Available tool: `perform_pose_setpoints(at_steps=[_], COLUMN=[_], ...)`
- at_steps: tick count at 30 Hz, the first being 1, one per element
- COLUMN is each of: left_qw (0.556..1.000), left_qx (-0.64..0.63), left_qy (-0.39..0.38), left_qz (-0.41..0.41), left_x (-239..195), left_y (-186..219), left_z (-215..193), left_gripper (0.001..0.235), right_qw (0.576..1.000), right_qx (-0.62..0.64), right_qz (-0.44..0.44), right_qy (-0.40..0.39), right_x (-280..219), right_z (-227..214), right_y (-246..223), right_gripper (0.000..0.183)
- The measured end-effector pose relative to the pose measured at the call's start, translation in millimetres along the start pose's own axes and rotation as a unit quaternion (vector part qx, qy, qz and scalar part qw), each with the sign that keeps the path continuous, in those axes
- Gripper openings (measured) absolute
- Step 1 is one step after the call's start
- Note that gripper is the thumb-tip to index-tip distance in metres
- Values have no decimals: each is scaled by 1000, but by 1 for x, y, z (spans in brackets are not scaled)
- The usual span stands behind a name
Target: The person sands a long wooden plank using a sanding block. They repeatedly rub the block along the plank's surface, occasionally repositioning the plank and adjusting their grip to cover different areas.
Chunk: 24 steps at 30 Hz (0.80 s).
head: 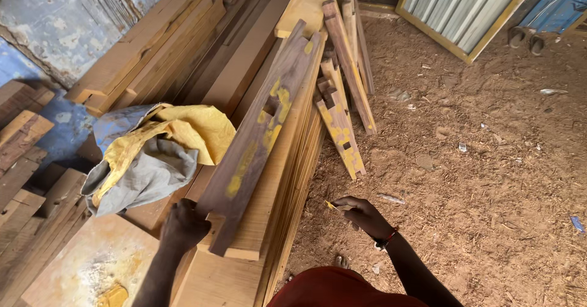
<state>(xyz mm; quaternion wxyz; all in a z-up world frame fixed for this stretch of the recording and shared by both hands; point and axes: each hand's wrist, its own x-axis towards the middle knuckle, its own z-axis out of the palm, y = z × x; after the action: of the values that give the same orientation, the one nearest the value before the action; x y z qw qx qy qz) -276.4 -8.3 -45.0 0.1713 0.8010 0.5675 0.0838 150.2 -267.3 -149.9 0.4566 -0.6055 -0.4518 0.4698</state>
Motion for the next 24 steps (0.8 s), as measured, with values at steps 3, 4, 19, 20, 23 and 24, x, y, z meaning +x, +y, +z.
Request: perform_pose_setpoints(at_steps=[3,4,19,20,23,24], left_qw=[991,986,998,993,987,988], left_qx=[104,132,-19,-58,-89,-85], left_qy=[75,99,-29,-52,-59,-54], left_qz=[34,35,-53,-88,-121,-121], left_x=[-11,-18,-7,0,1,-3], left_y=[23,30,1,-5,-13,-15], left_z=[-25,-28,-31,-28,-17,-14], left_gripper=[49,49,59,62,70,72], right_qw=[999,999,990,990,988,986], right_qx=[-40,-36,-133,-125,-97,-85], right_qz=[22,8,-38,-48,-100,-118], right_qy=[29,31,-34,-42,-70,-79], right_x=[0,-3,34,40,54,56], right_z=[-10,-11,-13,-12,-11,-10], right_y=[-11,-11,-19,-21,-20,-18], right_gripper=[44,44,45,45,44,44])
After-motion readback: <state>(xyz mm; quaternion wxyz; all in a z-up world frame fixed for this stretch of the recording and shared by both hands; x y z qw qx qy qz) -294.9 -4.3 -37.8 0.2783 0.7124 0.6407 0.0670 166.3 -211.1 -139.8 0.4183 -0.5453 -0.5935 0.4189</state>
